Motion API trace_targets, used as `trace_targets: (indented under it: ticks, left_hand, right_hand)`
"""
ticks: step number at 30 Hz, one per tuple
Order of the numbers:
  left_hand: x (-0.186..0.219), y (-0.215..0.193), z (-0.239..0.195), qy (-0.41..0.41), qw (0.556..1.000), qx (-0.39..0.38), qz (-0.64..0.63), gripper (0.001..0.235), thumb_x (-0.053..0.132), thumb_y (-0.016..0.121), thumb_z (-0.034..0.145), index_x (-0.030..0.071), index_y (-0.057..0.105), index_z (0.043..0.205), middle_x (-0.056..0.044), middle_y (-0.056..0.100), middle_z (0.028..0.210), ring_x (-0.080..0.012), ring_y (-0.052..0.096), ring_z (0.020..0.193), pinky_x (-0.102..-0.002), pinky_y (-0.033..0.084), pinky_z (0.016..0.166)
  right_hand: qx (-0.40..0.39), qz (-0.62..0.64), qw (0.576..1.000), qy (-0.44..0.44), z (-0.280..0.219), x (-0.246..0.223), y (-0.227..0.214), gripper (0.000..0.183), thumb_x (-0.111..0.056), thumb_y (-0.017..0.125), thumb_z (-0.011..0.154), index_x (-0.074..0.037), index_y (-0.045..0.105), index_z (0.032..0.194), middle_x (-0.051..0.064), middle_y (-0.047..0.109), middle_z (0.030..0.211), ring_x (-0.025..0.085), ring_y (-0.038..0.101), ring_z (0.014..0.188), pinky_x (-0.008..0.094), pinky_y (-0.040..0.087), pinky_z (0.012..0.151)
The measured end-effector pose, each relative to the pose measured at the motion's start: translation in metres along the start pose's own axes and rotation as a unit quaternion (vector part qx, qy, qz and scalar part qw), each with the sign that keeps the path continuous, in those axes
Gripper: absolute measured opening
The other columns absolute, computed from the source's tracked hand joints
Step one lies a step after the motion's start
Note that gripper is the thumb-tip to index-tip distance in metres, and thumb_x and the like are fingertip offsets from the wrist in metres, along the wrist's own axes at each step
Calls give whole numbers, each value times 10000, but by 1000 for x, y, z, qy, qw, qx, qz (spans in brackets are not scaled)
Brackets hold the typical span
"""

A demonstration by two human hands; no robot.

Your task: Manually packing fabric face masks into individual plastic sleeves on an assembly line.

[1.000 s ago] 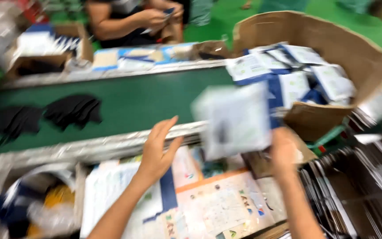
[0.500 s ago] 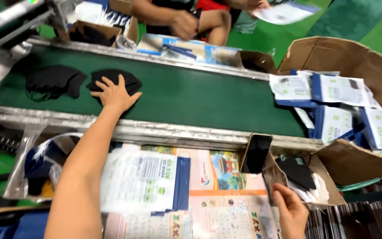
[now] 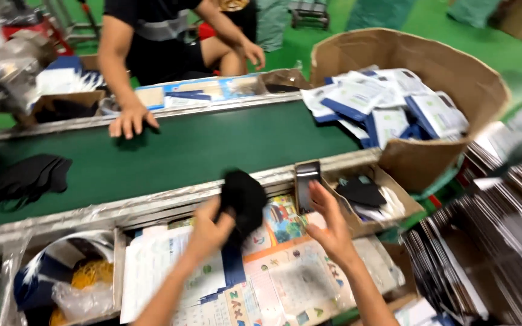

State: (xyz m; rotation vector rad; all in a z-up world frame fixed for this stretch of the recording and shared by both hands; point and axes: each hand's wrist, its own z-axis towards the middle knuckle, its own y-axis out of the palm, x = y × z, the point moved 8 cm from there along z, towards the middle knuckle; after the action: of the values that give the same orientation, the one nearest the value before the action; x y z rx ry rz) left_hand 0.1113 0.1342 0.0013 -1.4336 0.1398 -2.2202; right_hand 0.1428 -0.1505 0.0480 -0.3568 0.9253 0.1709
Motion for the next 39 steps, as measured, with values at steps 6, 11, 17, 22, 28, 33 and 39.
trace_targets:
  ticks: [6,11,17,22,28,33,39]
  left_hand:
    - [64,87,-67,-92,956,-87,-264,302,96,665,942,-23,642,1219,-101,758,1034,-143,668,922,-307,561,813]
    - [60,76,-90,-87,940,-51,-326,535,306,522,960,33,453,1414,-152,661,1194,-207,687,1042,-348,600,785]
    - [25,84,-106,-191,922,20,-335,716,560,409,999,10,444,1455,-203,600,1235,-248,642,1029,-433,597,798]
    - [16,142,-114,-207,925,-102,-302,814,566,470,952,101,317,1603,-87,430,1551,-226,584,1257,-349,472,1001]
    - [44,137,-107,-131,912,-41,-386,561,151,885,796,-60,667,1267,-158,718,1182,-189,682,1024,-364,567,894]
    - [44,96,-113,-131,982,-7,-139,285,123,843,854,-19,766,1089,-75,829,929,-163,735,792,-315,599,747]
    - [58,125,-112,-48,986,-128,-98,1181,260,1002,484,20,407,1475,-179,619,1253,-286,617,1150,-389,489,1009]
  right_hand:
    - [-168,22,958,233,-14,17,23,634,-278,789,812,-35,566,1353,72,664,1189,160,611,1125,330,491,982]
    - [-56,178,954,233,-89,28,-39,664,-135,875,697,-37,613,1299,62,680,1174,149,628,1108,301,501,974]
    - [207,-146,937,242,-83,16,-82,529,-193,836,812,-46,647,1284,60,723,1029,163,701,906,297,546,831]
    - [346,114,921,139,-85,15,-50,394,-175,780,882,-10,659,1219,52,738,1088,145,689,925,296,564,837]
    - [306,258,890,219,-113,51,14,534,-133,795,840,-1,601,1319,81,702,1210,169,662,1069,334,523,951]
    - [202,-125,968,83,-96,-20,-41,969,-278,924,640,-34,454,1452,126,501,1451,265,470,1348,398,369,1124]
    - [-120,-195,957,178,-142,102,7,812,-297,986,542,-106,680,1270,126,712,1250,293,614,1205,387,469,1079]
